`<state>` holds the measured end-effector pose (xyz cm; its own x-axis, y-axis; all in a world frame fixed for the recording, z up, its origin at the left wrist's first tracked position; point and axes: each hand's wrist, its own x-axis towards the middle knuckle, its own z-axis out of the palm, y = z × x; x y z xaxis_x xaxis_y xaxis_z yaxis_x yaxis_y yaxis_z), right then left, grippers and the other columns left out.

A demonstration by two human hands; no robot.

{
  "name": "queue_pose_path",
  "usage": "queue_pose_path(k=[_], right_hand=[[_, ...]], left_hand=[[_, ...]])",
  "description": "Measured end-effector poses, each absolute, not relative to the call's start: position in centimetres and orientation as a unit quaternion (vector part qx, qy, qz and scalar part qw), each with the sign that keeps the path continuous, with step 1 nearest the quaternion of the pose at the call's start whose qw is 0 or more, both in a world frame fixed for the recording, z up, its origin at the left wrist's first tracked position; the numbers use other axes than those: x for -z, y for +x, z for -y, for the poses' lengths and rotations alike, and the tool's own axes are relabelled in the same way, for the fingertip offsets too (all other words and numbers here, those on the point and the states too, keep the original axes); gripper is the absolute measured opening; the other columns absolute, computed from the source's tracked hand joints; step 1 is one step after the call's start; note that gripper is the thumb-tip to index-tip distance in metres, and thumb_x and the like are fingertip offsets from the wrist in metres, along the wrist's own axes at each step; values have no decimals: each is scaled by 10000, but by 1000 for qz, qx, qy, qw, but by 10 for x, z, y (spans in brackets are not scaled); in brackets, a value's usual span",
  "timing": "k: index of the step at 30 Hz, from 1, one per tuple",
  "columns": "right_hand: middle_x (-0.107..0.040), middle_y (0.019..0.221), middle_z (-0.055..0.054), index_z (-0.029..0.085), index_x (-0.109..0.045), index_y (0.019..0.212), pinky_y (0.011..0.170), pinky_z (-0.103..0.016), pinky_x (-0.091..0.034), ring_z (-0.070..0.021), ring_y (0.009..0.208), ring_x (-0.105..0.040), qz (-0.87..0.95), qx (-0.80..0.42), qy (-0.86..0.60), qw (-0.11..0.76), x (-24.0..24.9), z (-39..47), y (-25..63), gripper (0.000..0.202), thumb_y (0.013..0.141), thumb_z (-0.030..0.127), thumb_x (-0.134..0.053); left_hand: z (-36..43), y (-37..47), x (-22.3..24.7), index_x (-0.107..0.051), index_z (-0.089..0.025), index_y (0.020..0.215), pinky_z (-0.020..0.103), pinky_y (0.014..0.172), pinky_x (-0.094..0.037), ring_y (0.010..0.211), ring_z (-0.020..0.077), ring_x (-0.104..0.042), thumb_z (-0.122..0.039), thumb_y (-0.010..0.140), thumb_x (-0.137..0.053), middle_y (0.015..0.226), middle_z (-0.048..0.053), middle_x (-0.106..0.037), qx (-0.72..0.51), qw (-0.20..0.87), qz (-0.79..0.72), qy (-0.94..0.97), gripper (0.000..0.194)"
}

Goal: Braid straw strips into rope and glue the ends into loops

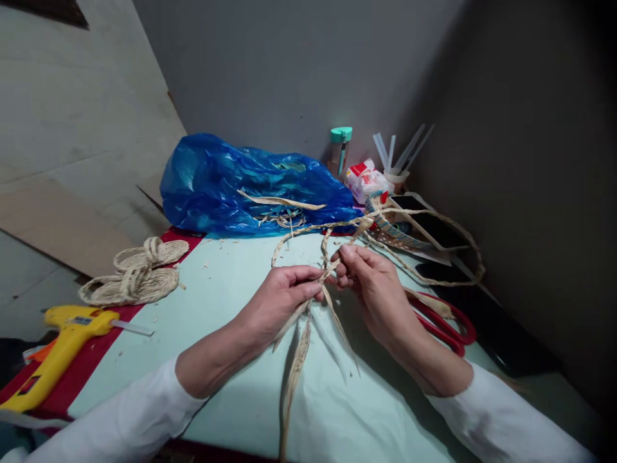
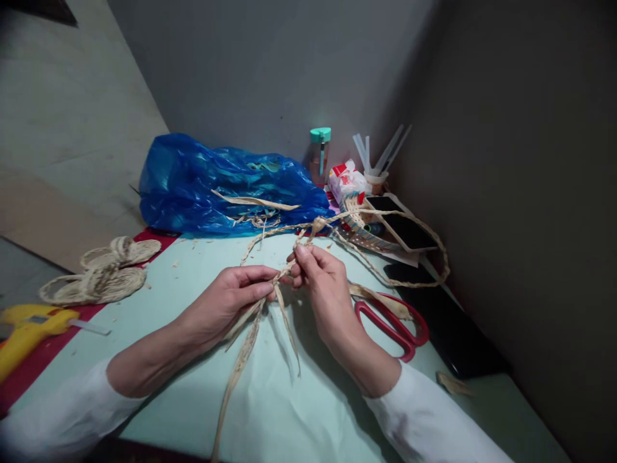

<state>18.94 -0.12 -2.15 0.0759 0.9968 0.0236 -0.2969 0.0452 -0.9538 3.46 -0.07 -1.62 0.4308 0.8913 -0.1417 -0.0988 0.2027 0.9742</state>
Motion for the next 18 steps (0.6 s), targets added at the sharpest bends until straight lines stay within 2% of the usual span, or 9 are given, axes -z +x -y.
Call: queue_pose_path(k=[6,9,11,13,16,18], right_hand=[[-577,770,5,194,-613,799,663,-239,-489,-122,689,-550,399,-543,-432,599,23,0,191,236,820,415,-694],[-570,790,-1,202,-605,835,682,-245,-483,-132,730,-555,457,-581,-427,522,25,4,190,232,853,427,-661],[-550,761,-1,200,-585,816,655,-239,-464,-134,723,-538,511,-604,-427,439,29,7,189,250,858,436,-655],[-533,719,1,203,-565,799,580,-232,-439,-130,657,-503,529,-607,-436,401,34,10,187,297,854,485,-639],[-416,597,35,202,-542,736,415,-201,-289,-93,497,-350,537,-571,-492,379,38,10,185,385,791,565,-658],[-436,589,23,200,-539,694,400,-209,-280,-100,492,-353,560,-528,-516,376,38,9,185,418,756,593,-670]], left_hand=[[0,33,16,-589,-169,982,242,710,-398,685,102,-556,-131,816,-581,701,-20,-624,-423,629,-387,525,171],[0,34,17,-556,-163,889,243,698,-419,681,107,-573,-108,795,-561,698,-10,-616,-435,620,-395,520,108],[0,34,19,-534,-167,847,254,661,-439,645,115,-579,-107,780,-538,687,-13,-592,-446,616,-390,520,90],[0,34,22,-518,-181,829,261,630,-442,611,120,-573,-108,780,-507,659,-27,-558,-435,589,-398,553,89],[-1,31,24,-508,-194,827,276,679,-459,701,142,-616,-113,771,-498,704,-17,-579,-416,535,-427,598,99],[-1,29,23,-486,-209,855,281,688,-464,729,153,-632,-125,775,-495,717,-18,-603,-401,517,-439,616,116]])
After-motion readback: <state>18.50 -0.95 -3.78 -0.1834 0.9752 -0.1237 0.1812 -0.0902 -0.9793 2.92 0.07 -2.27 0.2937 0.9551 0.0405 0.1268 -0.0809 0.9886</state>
